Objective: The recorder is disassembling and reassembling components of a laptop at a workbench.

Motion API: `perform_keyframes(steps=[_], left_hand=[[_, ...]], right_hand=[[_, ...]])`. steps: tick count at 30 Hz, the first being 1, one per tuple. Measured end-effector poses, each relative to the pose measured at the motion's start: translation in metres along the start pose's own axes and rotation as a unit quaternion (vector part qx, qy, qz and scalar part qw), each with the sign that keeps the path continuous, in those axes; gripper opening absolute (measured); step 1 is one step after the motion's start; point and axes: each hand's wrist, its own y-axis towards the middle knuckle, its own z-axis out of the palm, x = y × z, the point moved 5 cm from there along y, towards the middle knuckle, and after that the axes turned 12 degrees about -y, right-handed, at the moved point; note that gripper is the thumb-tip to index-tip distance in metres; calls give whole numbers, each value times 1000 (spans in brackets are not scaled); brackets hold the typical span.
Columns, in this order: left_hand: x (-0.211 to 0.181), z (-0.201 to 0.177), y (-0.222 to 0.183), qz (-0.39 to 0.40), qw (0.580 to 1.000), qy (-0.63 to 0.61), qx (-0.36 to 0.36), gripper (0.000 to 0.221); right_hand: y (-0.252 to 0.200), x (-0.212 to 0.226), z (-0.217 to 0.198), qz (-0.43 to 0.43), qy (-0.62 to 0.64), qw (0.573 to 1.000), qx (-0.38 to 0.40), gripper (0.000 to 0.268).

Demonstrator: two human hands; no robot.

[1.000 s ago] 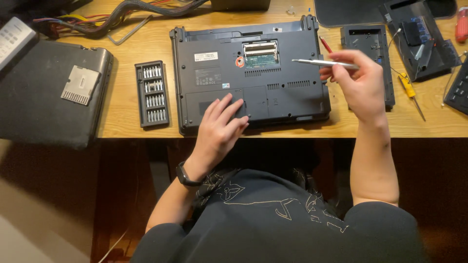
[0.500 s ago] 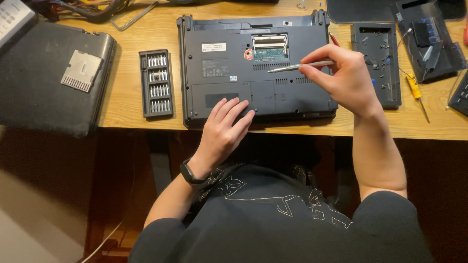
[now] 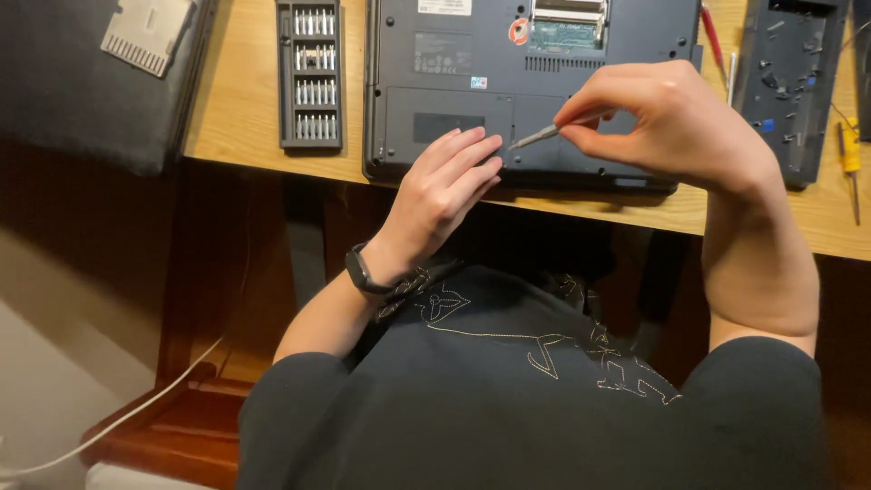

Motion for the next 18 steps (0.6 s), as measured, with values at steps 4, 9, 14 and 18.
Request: perform_keyframes(steps=[4, 9, 14, 18], left_hand=[[2, 1, 0, -13, 1000, -7, 4, 21], [2, 1, 0, -9, 1000, -3, 9, 20], [2, 1, -1, -11, 1000, -6, 4, 19], [1, 1, 2, -6, 1000, -8, 1, 20]], right_hand=[[4, 3, 3, -4, 21, 999, 31, 15], [2, 8, 6, -6, 19, 998, 59, 15], [2, 9, 7, -8, 15, 998, 54, 15], [4, 9, 8, -14, 3, 999, 51, 14]])
